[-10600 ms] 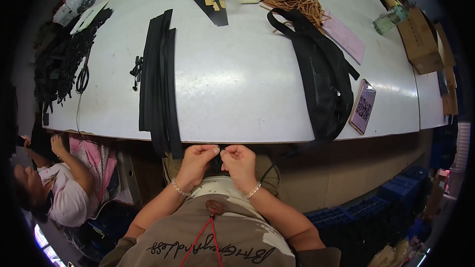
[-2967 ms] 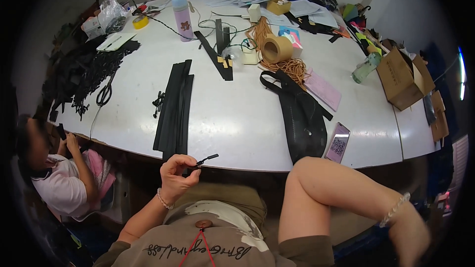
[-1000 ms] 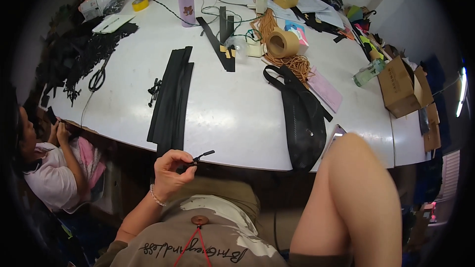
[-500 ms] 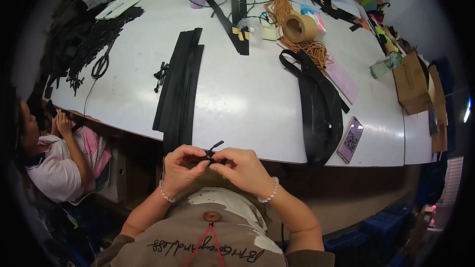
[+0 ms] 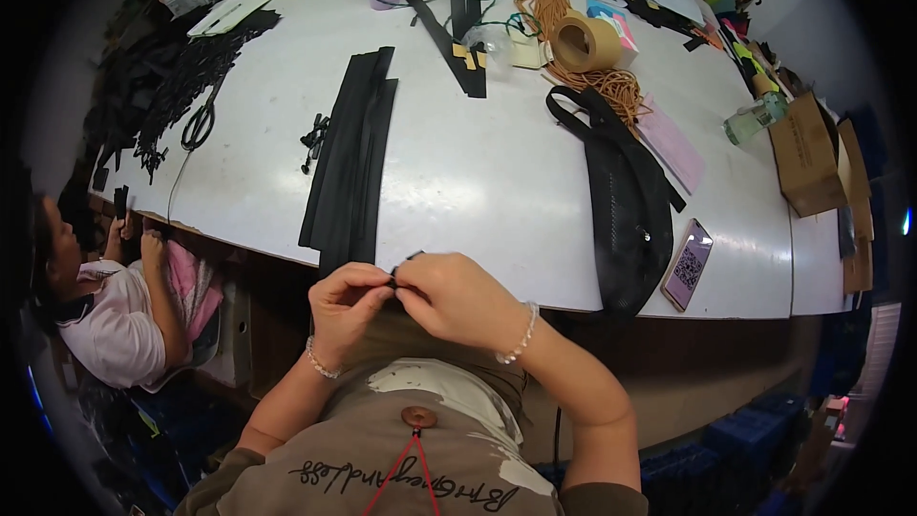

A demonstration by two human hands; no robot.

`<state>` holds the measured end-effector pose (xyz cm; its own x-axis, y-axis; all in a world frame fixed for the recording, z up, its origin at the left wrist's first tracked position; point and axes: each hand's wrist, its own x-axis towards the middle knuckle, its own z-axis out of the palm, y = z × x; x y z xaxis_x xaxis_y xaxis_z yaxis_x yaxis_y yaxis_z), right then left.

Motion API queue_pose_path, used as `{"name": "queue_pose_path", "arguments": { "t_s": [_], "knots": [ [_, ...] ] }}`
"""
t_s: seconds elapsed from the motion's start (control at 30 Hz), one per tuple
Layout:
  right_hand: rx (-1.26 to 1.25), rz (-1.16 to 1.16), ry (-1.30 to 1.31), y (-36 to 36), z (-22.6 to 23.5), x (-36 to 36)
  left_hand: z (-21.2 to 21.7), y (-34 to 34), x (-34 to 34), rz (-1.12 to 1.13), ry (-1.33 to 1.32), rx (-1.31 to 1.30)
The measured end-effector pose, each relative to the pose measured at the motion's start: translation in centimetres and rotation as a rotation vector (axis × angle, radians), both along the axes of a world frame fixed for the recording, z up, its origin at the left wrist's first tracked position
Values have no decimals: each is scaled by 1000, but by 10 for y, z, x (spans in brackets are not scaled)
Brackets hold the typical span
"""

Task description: Assembling zipper pulls by attaching plastic caps to corded straps.

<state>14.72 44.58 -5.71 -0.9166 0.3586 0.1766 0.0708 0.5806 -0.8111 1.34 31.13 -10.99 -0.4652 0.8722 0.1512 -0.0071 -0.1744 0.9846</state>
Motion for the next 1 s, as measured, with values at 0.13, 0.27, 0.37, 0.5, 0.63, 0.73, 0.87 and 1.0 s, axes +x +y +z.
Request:
{"name": "queue_pose_path", "arguments": {
  "t_s": [0.13, 0.27, 0.37, 0.5, 0.63, 0.73, 0.87, 1.0],
  "knots": [
    [168, 213, -259, 19, 26, -30, -5, 0, -5, 100, -24, 21],
    [132, 160, -247, 14, 34, -39, -4, -4, -9, 174, -11, 63],
    [-124, 1, -127, 1, 17, -25, -4, -6, -14, 149, 31, 103],
    [-257, -122, -20, -13, -17, -5, -10, -5, -13, 20, 94, 105],
    [-267, -225, 99, -21, -25, 7, -13, -2, -6, -14, 74, 123],
    [-188, -278, 214, -28, -27, 12, -12, -1, -6, -58, 83, 135],
    [-122, -315, 273, -36, -31, 18, -2, -1, -7, -83, 178, 154],
    [-76, -302, 313, -39, -33, 20, 0, -1, -6, -88, 199, 170]
  ]
}}
